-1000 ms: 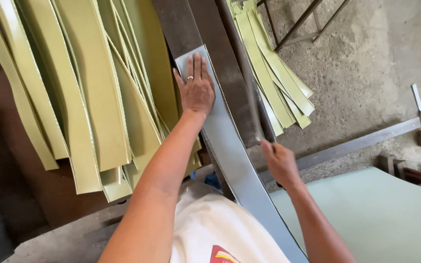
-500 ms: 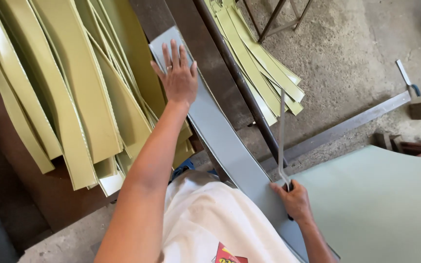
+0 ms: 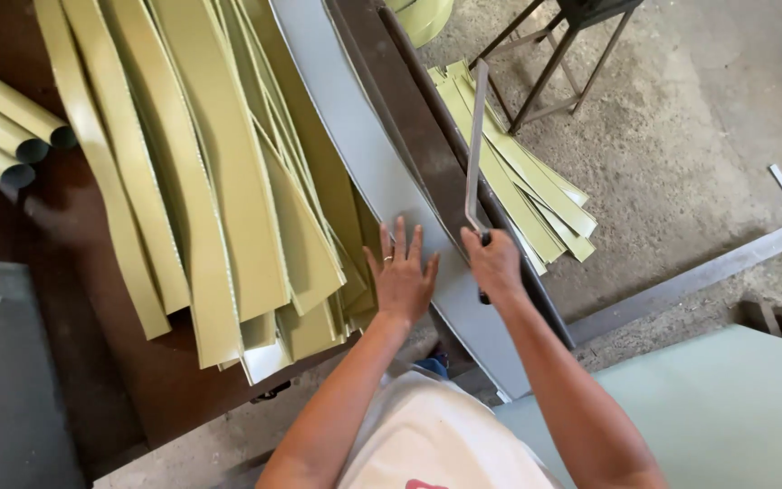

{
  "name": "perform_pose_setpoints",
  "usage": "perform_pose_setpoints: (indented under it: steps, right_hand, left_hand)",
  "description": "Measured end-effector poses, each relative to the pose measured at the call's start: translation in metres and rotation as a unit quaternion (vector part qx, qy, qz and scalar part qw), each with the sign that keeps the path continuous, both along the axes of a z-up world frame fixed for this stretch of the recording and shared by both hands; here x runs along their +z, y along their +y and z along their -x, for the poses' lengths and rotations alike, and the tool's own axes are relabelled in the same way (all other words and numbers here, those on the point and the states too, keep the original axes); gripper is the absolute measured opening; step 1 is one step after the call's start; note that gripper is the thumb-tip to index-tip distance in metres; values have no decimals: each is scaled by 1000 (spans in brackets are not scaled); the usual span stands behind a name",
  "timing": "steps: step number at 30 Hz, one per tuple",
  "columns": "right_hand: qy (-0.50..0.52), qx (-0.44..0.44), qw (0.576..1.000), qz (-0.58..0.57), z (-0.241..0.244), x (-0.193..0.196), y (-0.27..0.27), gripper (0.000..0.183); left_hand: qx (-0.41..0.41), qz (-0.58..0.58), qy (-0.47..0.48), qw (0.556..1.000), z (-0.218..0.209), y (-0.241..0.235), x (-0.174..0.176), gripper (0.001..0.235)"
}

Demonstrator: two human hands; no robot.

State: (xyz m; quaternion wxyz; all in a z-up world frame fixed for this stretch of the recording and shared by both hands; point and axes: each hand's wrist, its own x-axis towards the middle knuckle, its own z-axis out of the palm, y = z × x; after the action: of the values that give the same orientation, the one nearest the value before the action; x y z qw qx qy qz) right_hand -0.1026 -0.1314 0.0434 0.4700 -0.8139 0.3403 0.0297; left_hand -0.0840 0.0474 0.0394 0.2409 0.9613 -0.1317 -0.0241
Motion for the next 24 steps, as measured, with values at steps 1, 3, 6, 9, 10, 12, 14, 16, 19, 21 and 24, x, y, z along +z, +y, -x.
perform_pose_setpoints:
  steps: [1, 3, 6, 9, 10, 12, 14, 16, 19, 21, 24]
  right_hand:
    - [-8, -5, 1000, 2, -8, 2, 3, 43]
    - [-86, 53, 989, 106, 15, -7, -14, 39]
    - [-87, 96, 971, 201, 60, 5, -22, 36]
    - [36, 36, 985, 166, 91, 15, -17, 39]
    - [89, -6, 987, 134, 101, 16, -16, 42]
    - [92, -22, 987, 129, 111, -5, -19, 44]
    - [92, -35, 988, 121, 113, -10, -15, 46]
    - [91, -51, 991, 84, 105, 1, -5, 42]
    - [38, -35, 996, 69, 105, -10, -8, 39]
    - [7, -20, 997, 73, 114, 9, -9, 37]
    - [-40, -5, 999, -19, 138, 34, -11, 31]
  left_hand:
    - [-20, -41, 59, 997, -9, 0, 1, 64]
    - [-42, 18, 26, 999, -21, 6, -27, 66]
    - [-63, 29, -6, 998, -28, 7, -35, 68]
    - [-29, 36, -26, 999, -26, 9, -30, 76]
    - [9, 90, -42, 995, -21, 8, -30, 85]
    - [34, 159, -14, 987, -3, 12, -21, 89]
    - [61, 223, 10, 973, 13, 13, -19, 93]
    - [152, 275, 93, 945, 29, 10, -23, 94]
    - [227, 162, 237, 931, 25, 10, -7, 63]
    - [205, 177, 189, 944, 25, 13, -54, 54]
    - [213, 237, 118, 940, 7, 17, -61, 54]
